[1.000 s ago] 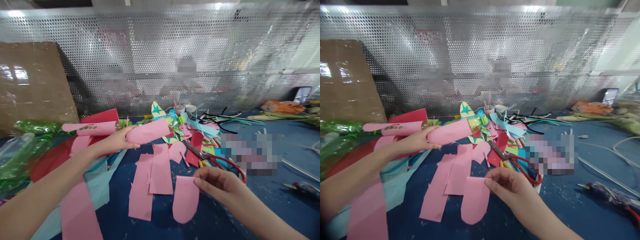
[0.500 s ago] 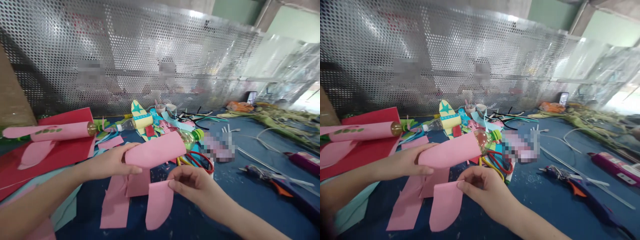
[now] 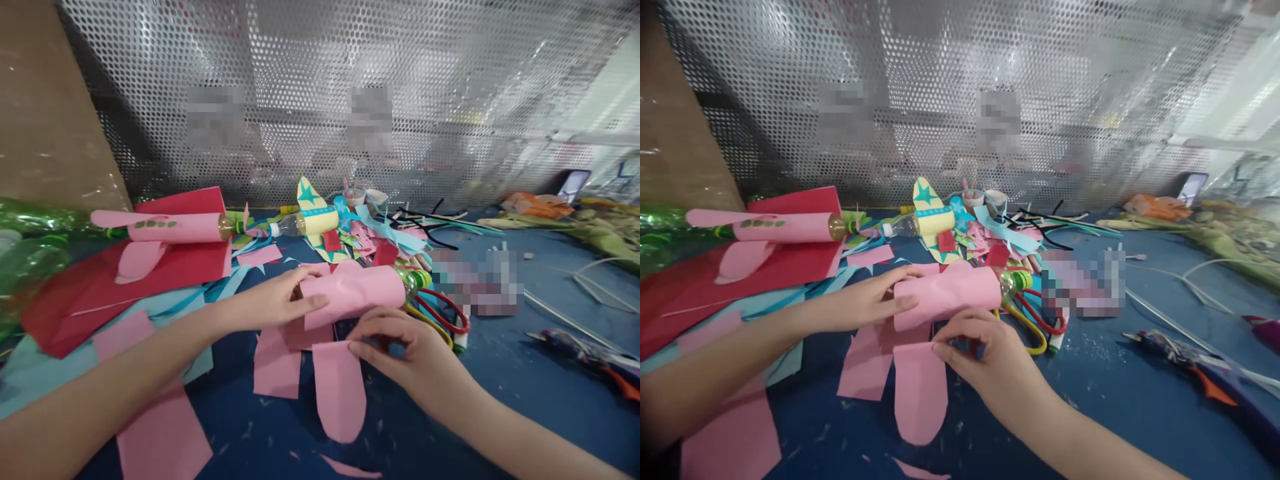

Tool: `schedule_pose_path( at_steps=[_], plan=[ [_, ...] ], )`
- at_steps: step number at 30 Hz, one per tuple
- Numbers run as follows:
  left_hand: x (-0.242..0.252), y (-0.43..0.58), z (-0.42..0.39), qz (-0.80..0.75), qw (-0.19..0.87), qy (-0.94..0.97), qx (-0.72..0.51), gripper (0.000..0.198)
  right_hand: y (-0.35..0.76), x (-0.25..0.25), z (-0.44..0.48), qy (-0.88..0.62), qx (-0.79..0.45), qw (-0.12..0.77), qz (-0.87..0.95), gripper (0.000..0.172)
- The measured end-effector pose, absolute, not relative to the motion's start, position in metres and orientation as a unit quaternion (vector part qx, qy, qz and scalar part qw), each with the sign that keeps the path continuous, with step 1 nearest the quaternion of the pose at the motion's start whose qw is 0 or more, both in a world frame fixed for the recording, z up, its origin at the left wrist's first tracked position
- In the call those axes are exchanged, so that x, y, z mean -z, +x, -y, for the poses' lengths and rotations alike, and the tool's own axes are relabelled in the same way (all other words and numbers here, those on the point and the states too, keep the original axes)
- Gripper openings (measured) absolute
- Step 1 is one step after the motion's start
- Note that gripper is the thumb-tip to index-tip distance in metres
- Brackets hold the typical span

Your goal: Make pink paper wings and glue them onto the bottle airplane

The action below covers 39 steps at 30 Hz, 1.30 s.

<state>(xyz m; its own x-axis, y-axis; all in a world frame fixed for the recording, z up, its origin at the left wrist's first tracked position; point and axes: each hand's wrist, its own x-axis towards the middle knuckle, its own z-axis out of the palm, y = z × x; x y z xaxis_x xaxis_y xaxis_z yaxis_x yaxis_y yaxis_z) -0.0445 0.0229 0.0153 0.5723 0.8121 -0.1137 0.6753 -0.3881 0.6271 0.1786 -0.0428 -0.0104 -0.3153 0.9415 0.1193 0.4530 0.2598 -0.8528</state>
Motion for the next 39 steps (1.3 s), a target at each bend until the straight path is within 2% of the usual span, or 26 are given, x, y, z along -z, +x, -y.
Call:
schedule_pose_path(
  at_steps=[5,10,16,21,23,26,29,34,39],
  plan=[
    [-0.008,-0.048,-0.027,-0.45,0.356,0.804,-0.161,0.05,0.167,0.008,0.028,-0.499,-0.245,0.357,0.751,0.007],
    [-0.009,-0.052,-0.032,-0.428,0.374,0.801,-0.189,0.044,0.162,0.005,0.013,-0.509,-0.223,0.347,0.756,0.007],
    [-0.01,-0.061,-0.036,-0.423,0.397,0.803,-0.137,0.071,0.163,0.0,0.005,-0.504,-0.212,0.317,0.775,0.008],
    [-0.016,-0.069,-0.036,-0.431,0.336,0.829,-0.117,0.095,0.165,-0.003,0.003,-0.49,-0.25,0.307,0.777,0.009],
    [-0.023,-0.068,-0.033,-0.423,0.298,0.844,-0.141,0.087,0.169,-0.004,0.006,-0.486,-0.27,0.31,0.771,0.009],
    [-0.039,-0.058,-0.02,-0.41,0.254,0.854,-0.195,0.051,0.176,-0.004,0.015,-0.49,-0.33,0.309,0.746,0.011],
    [-0.051,-0.043,-0.001,-0.405,0.293,0.849,-0.17,0.03,0.184,-0.002,0.025,-0.497,-0.406,0.311,0.701,0.016],
    [-0.052,-0.024,0.022,-0.418,0.355,0.825,-0.14,0.011,0.193,-0.007,0.041,-0.512,-0.456,0.324,0.653,0.021],
    [-0.048,-0.018,0.021,-0.44,0.408,0.781,-0.172,0.013,0.197,-0.015,0.052,-0.52,-0.308,0.351,0.715,0.014]
  ],
)
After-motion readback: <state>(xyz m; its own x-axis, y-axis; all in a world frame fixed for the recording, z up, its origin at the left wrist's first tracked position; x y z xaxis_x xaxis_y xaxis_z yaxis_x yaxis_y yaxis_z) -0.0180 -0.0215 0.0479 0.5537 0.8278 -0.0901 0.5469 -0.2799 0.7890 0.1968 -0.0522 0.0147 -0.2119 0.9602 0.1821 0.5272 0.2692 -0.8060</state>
